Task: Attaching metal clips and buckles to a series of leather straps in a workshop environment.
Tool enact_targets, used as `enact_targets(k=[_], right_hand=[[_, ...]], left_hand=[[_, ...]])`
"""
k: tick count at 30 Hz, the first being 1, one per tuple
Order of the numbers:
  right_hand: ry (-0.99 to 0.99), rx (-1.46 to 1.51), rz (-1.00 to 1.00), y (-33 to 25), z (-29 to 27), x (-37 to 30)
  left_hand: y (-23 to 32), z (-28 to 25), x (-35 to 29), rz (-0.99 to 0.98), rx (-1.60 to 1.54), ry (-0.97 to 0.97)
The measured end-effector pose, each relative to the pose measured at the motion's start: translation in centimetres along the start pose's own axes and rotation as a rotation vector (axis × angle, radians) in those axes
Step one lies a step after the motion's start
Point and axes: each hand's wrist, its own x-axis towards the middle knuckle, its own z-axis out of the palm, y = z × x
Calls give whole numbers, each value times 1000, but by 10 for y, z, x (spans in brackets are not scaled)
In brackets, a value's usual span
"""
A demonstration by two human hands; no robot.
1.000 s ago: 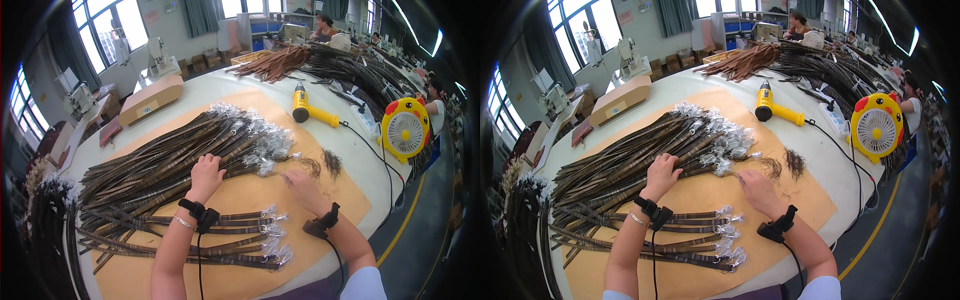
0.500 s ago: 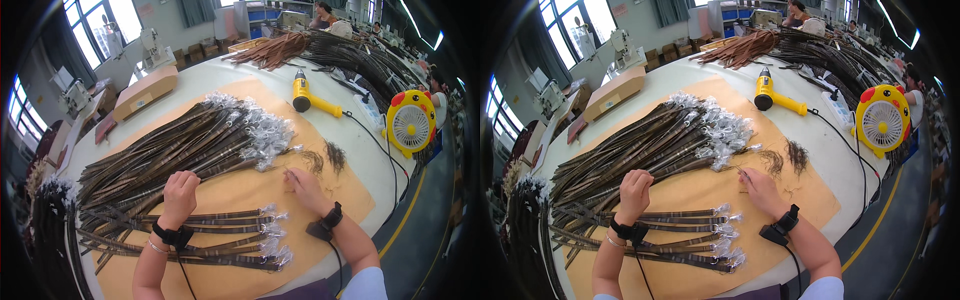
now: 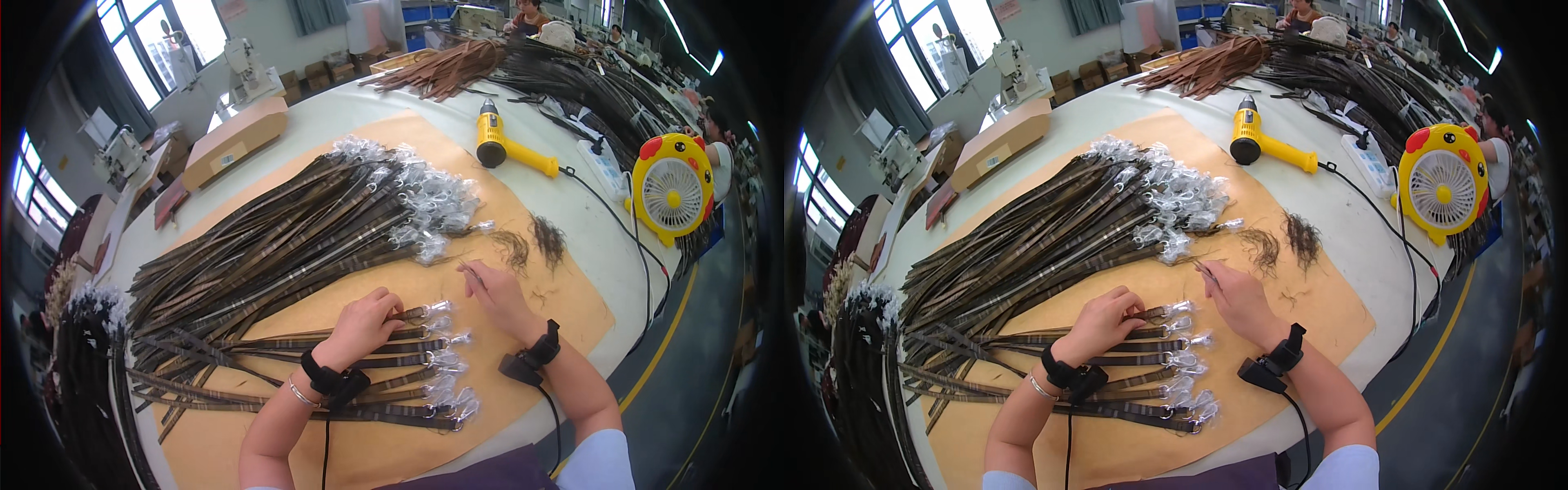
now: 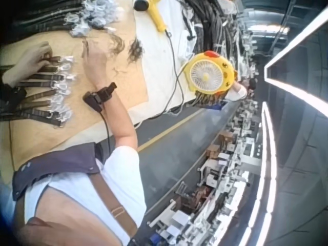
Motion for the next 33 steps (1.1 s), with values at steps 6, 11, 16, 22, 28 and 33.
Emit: enact_targets(k=[6, 11, 16, 22, 28, 33], right_hand=[[-86, -233, -85, -4, 13, -6], [-118, -238, -114, -13, 17, -5], [-89, -212, -115, -10, 24, -8], [-98, -297, -305, -10, 23, -1], [-165, -395, -455, -12, 24, 5], [-184, -380, -455, -9, 32, 6]], left_hand=[[5, 9, 9, -45, -121, 149], [17, 5, 18, 19, -78, 124], [7, 14, 27, 132, 16, 117], [-4, 28, 25, -128, -283, 183], [-11, 39, 26, -279, -540, 240], [-11, 38, 25, -280, -542, 228]])
